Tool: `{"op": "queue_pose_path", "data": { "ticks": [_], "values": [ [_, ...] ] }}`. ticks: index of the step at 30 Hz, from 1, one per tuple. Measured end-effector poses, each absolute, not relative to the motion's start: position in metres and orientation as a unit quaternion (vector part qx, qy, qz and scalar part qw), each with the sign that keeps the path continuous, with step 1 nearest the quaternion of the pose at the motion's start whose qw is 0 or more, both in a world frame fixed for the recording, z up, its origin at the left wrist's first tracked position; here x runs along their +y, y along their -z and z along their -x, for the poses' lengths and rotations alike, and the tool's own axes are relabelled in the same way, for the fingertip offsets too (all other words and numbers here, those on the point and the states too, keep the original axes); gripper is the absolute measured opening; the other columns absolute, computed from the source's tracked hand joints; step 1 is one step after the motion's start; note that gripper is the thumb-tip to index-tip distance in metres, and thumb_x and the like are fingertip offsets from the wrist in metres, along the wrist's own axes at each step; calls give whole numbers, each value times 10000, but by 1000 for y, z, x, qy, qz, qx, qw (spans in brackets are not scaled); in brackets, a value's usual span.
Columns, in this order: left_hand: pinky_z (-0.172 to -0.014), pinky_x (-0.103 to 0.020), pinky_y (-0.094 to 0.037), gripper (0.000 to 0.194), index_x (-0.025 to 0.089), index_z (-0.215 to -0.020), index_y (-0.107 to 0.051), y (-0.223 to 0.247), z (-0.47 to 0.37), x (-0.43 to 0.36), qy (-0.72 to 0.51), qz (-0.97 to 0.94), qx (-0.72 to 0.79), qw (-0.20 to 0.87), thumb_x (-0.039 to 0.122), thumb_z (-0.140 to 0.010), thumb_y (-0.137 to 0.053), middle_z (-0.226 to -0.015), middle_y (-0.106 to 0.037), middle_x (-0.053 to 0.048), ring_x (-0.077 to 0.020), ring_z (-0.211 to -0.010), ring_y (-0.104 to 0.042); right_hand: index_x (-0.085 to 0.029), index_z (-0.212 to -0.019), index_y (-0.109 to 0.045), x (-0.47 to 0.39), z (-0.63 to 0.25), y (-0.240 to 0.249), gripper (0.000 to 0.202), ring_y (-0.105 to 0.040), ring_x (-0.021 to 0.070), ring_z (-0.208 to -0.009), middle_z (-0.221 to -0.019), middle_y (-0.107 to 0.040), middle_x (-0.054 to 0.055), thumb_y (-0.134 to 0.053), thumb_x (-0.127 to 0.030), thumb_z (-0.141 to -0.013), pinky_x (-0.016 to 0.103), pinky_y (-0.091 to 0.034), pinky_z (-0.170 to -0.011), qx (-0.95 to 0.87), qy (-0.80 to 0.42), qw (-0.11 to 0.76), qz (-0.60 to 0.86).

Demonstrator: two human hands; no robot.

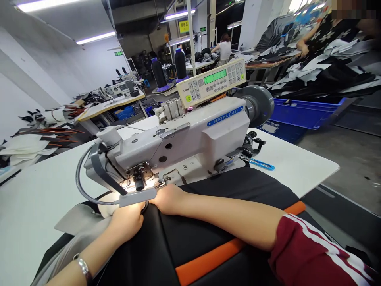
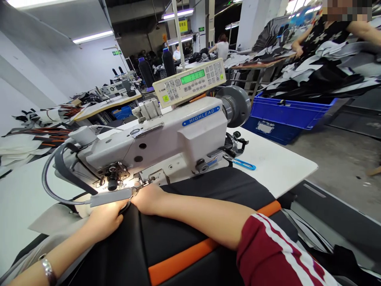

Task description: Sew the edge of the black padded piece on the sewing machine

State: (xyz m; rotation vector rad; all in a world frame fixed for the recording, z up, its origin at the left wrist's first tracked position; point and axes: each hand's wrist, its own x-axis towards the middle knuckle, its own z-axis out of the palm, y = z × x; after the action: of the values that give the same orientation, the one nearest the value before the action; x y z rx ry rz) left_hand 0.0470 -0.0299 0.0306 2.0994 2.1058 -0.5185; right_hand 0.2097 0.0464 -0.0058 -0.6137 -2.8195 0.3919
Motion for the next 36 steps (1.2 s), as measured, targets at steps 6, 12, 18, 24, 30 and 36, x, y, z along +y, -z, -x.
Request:
{"op": "queue_pose_path", "data": {
  "ticks": [6,12,18,24,30,36],
  "values": [
    [-944,-395,-477,423,163,-1143,-613,-23,-48,-30,156,-686,710,43,57,-772,-439,-1295,-622,-142,-329,-1220,-563,-186,-1067,-672,48,-209,6,211,-637,253,-1040,-1154,-684,71,-501,-206,-945,339,-506,-801,-962,-127,113,214],
    [-930,-383,-478,390,190,-1132,-632,-14,-49,-33,121,-666,734,60,92,-792,-469,-1218,-663,-111,-302,-1167,-589,-193,-1013,-686,49,-209,6,200,-591,234,-1140,-1232,-650,55,-493,-216,-963,327,-488,-898,-954,-137,165,208],
    [-972,-397,-452,355,182,-1082,-670,-9,-47,-37,102,-687,719,35,92,-797,-479,-1188,-660,-120,-306,-1153,-566,-191,-1071,-674,53,-207,17,237,-625,242,-1046,-1159,-671,66,-464,-257,-984,332,-501,-810,-957,-126,152,211],
    [-973,-370,-447,302,179,-995,-681,-7,-45,-36,79,-700,708,39,86,-789,-481,-1053,-670,-108,-286,-1110,-575,-215,-1139,-654,55,-205,24,257,-638,245,-1019,-1155,-677,50,-459,-282,-986,337,-500,-774,-957,-127,150,215],
    [-1033,-362,-441,361,166,-1072,-661,3,-45,-34,60,-704,707,30,60,-793,-458,-1119,-669,-117,-273,-1141,-579,-166,-849,-683,57,-204,19,322,-650,239,-982,-1004,-712,76,-422,-275,-1002,323,-488,-792,-958,-122,135,222],
    [-1042,-397,-462,432,132,-1126,-648,11,-42,-31,13,-718,695,11,18,-766,-439,-1165,-667,-147,-288,-1152,-596,-152,-832,-682,57,-203,19,337,-658,252,-935,-932,-714,89,-417,-269,-1003,332,-488,-778,-957,-116,128,232]
  ]
}}
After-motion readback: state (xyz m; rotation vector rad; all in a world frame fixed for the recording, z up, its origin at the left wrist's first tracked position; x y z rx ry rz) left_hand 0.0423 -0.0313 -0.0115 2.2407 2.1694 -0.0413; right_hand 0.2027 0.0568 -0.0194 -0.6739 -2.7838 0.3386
